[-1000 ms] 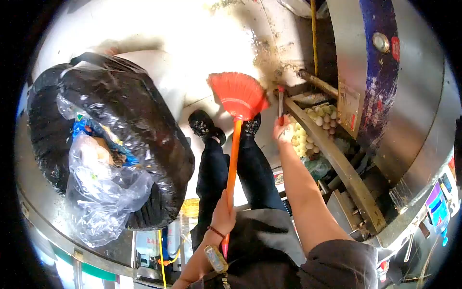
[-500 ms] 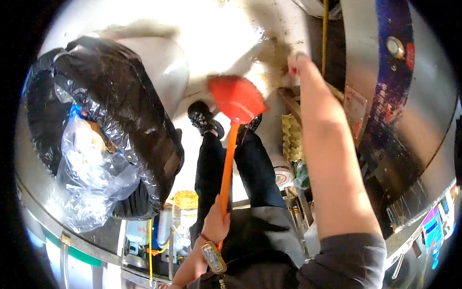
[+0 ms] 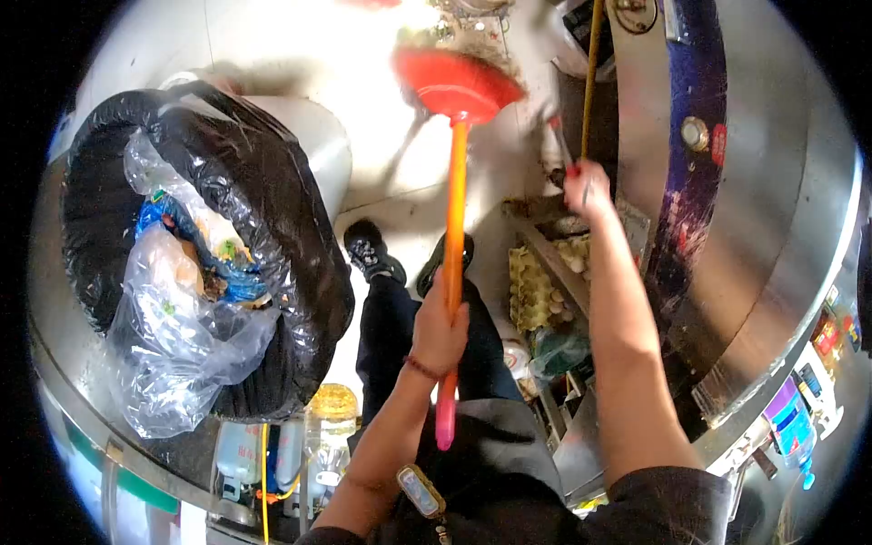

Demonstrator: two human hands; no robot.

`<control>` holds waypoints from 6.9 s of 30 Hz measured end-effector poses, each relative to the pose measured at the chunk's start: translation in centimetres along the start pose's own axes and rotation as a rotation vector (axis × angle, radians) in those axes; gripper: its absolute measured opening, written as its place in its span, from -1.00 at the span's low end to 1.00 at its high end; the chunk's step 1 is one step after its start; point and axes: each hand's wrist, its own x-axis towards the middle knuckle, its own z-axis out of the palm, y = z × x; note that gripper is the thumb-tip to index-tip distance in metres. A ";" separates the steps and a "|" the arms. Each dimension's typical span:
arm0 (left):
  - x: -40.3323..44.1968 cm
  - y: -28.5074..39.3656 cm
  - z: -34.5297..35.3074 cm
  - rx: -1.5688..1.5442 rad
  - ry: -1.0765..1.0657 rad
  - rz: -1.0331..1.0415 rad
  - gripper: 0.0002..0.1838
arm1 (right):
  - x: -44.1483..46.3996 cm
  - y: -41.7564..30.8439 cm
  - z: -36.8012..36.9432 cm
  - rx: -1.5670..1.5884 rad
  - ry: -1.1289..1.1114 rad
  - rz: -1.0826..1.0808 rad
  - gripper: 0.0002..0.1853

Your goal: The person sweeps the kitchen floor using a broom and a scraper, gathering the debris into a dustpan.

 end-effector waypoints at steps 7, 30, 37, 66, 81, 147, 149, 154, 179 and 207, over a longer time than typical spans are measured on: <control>-9.9 -3.4 -2.8 0.213 -0.026 0.031 -0.34 | 5.8 3.4 7.2 -0.834 -0.326 -0.098 -0.85; 3.5 -0.6 -0.3 -0.224 0.152 0.006 -0.40 | 1.3 4.8 7.8 0.722 0.213 0.044 -0.72; -7.7 -5.7 -0.6 -0.020 0.060 -0.137 -0.36 | 10.8 5.1 10.3 0.893 0.034 0.210 -0.68; 1.0 6.3 0.2 -0.422 0.173 -0.372 -0.53 | -13.1 -1.8 1.3 1.187 -0.038 0.271 -0.73; -1.5 18.1 -9.9 -0.149 0.288 0.174 -0.34 | -24.7 -10.7 -11.8 1.308 -0.238 0.101 -0.72; 39.0 36.8 -102.2 -0.121 0.246 -0.823 -0.90 | 5.9 -64.3 -36.7 0.498 0.065 0.191 -0.48; 39.3 40.2 -97.8 -0.024 0.426 -0.799 -0.86 | 6.9 -65.6 -36.1 0.355 -0.051 0.254 -0.49; 43.4 34.8 -98.3 0.714 0.006 -0.967 -0.73 | 1.0 -57.3 -21.2 0.264 -0.120 0.260 -0.49; 54.2 36.8 -90.8 1.576 -0.255 0.116 -0.35 | 15.1 -69.9 -24.3 0.063 0.300 -0.184 -0.45; 55.6 54.1 -98.3 2.026 -0.305 -0.354 -0.81 | -18.7 -60.4 -17.1 1.270 0.100 0.548 -0.53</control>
